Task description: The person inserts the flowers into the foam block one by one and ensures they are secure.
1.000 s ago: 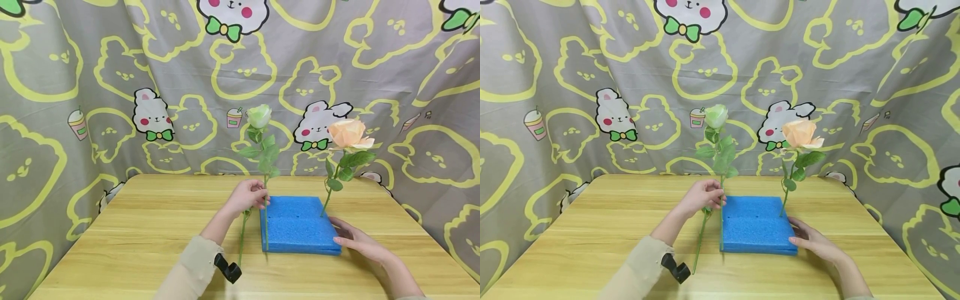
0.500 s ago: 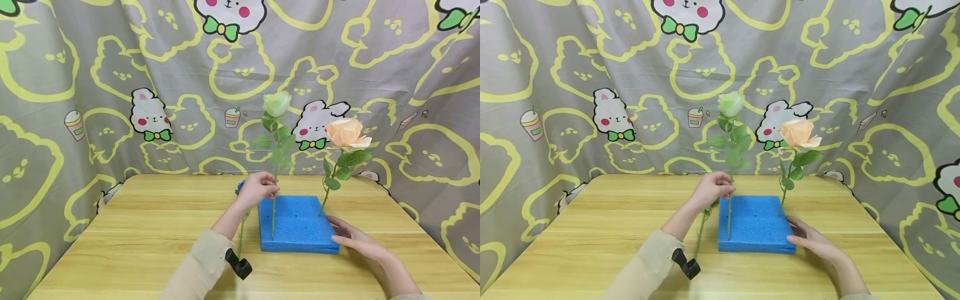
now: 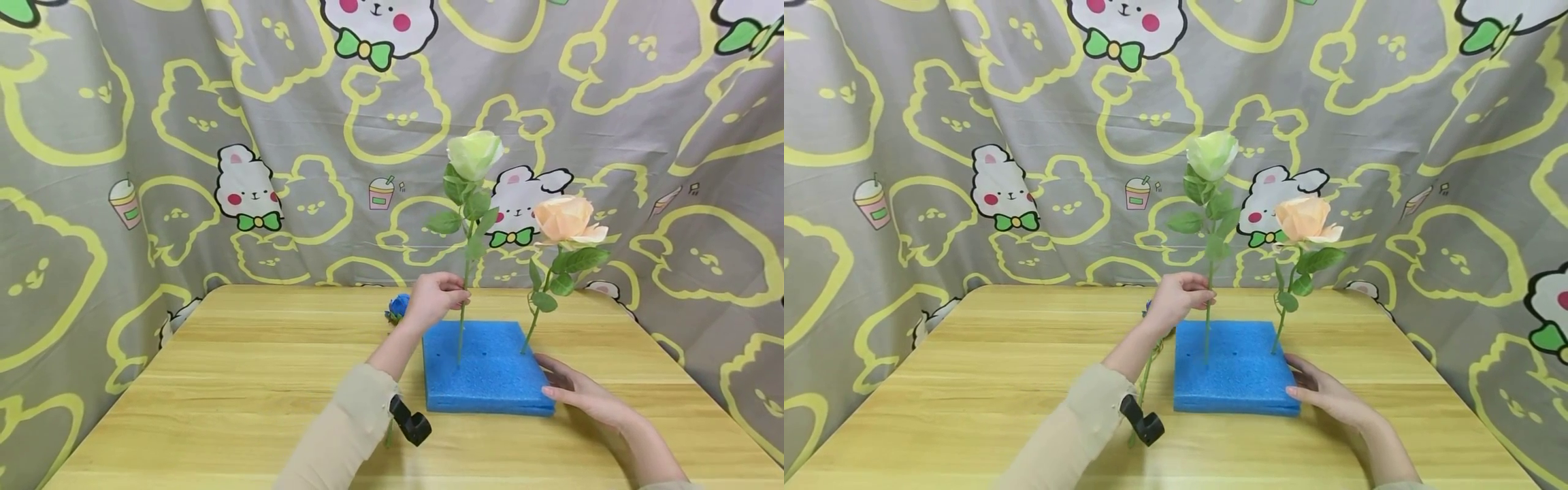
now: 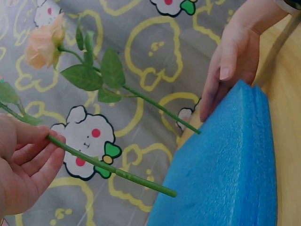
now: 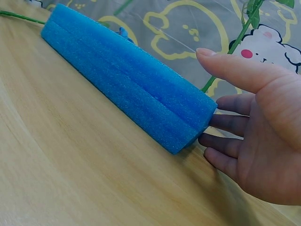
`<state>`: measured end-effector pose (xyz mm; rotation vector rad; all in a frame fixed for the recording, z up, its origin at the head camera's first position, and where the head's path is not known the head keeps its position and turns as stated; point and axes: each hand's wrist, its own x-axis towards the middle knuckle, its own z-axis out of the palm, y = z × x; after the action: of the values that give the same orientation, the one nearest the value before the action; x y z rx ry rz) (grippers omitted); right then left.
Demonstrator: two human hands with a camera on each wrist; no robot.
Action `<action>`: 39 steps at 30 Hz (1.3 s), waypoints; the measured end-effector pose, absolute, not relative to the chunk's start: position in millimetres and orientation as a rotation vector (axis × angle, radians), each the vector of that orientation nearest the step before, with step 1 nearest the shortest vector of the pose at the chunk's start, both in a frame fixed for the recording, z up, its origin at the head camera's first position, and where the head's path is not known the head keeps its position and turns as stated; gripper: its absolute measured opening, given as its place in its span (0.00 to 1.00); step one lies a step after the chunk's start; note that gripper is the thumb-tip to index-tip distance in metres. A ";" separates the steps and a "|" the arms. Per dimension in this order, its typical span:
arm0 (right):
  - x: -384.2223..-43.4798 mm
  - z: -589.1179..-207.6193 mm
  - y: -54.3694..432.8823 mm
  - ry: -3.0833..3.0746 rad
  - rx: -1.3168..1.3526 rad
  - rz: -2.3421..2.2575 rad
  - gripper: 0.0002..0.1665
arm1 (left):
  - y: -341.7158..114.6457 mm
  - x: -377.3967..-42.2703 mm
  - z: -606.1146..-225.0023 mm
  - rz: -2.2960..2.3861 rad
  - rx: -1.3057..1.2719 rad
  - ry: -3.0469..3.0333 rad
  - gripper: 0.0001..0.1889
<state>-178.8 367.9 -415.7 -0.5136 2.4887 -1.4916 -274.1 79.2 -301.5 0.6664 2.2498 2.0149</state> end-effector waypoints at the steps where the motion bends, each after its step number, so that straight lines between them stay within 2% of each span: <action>1: -178.7 -415.7 367.9 2.483 -0.511 -1.494 0.37 | 81.9 -274.7 -302.2 2.020 0.673 2.247 0.10; 22: -179.9 -416.9 370.1 2.346 -0.617 -1.627 0.46 | 114.6 -271.9 -314.4 2.053 0.693 2.304 0.09; 39: -179.6 -415.3 369.0 2.336 -0.580 -1.600 0.43 | 128.3 -271.0 -325.1 1.999 0.788 2.419 0.08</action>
<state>-179.6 369.0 -415.3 -0.5802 2.3358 -1.6003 -271.0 128.3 -325.1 0.7882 2.4185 1.9986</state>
